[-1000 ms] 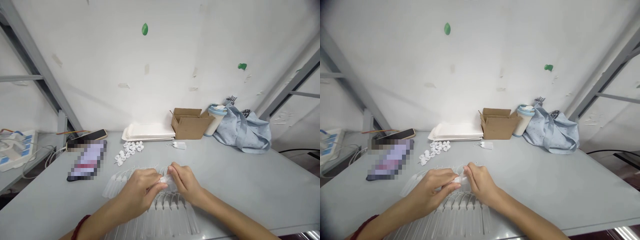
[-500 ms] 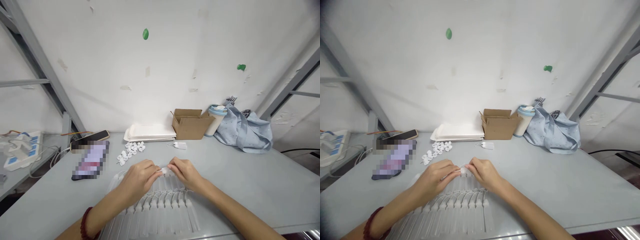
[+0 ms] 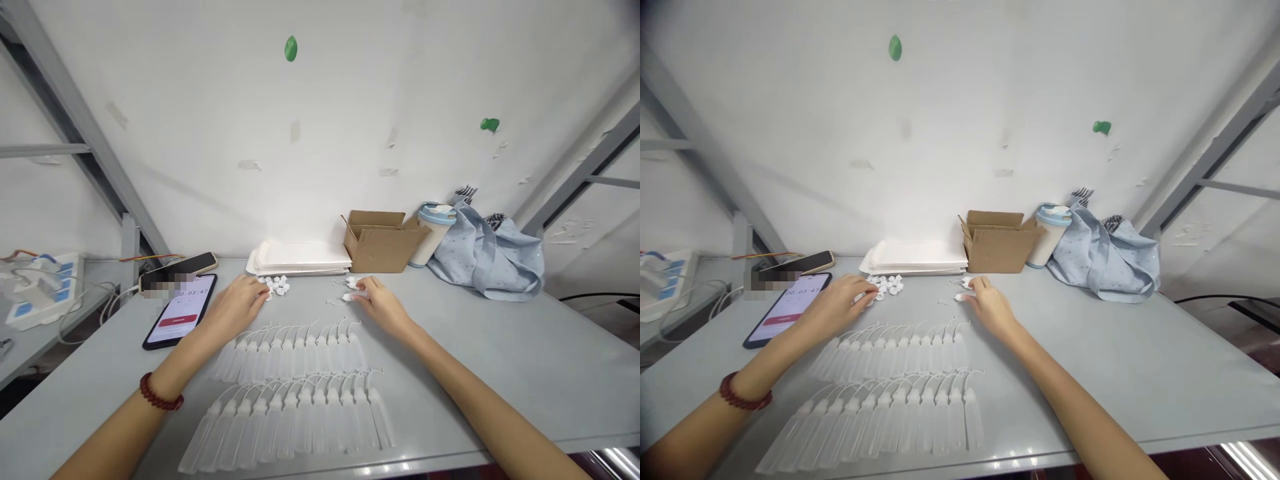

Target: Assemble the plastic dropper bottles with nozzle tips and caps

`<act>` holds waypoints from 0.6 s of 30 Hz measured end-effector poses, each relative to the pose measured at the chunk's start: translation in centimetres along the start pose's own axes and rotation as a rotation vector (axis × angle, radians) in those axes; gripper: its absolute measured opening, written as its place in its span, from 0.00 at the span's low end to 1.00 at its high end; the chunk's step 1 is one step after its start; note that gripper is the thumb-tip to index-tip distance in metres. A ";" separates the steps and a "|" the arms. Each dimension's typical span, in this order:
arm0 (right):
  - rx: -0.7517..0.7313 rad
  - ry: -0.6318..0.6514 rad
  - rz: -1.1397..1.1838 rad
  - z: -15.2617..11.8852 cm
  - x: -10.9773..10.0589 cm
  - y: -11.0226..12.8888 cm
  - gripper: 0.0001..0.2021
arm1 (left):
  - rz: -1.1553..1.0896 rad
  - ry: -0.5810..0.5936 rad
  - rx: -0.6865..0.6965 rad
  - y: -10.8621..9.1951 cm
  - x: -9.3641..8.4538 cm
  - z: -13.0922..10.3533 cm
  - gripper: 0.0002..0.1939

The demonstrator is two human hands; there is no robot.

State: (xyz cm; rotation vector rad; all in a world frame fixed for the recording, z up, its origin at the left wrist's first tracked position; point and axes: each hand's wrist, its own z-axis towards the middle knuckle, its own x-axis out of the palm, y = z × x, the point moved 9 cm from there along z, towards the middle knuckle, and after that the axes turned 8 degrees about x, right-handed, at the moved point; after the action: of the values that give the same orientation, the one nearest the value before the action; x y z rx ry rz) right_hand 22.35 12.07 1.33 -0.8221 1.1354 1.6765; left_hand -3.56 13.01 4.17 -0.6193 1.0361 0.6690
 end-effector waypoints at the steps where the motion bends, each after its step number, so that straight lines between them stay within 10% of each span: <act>1: 0.012 -0.001 -0.015 0.0 0.0 -0.2 0.06 | -0.002 -0.001 0.010 0.2 0.3 0.0 0.15; 9: 0.044 -0.073 0.012 0.0 -0.9 -0.4 0.01 | -0.116 0.060 0.199 -0.9 3.6 0.4 0.16; 13: -0.062 -0.105 0.156 -0.8 -3.4 3.1 0.03 | -0.116 0.056 0.198 -0.3 4.6 0.4 0.17; 18: -0.346 -0.103 0.705 -9.9 -10.4 8.4 0.16 | -0.140 0.058 0.217 -0.3 5.3 0.3 0.16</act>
State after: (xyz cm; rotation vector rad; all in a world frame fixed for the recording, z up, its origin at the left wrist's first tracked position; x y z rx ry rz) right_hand 18.53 -1.81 9.70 -0.5526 1.1513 2.5197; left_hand -1.27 14.13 -0.52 -0.5186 1.0918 0.4115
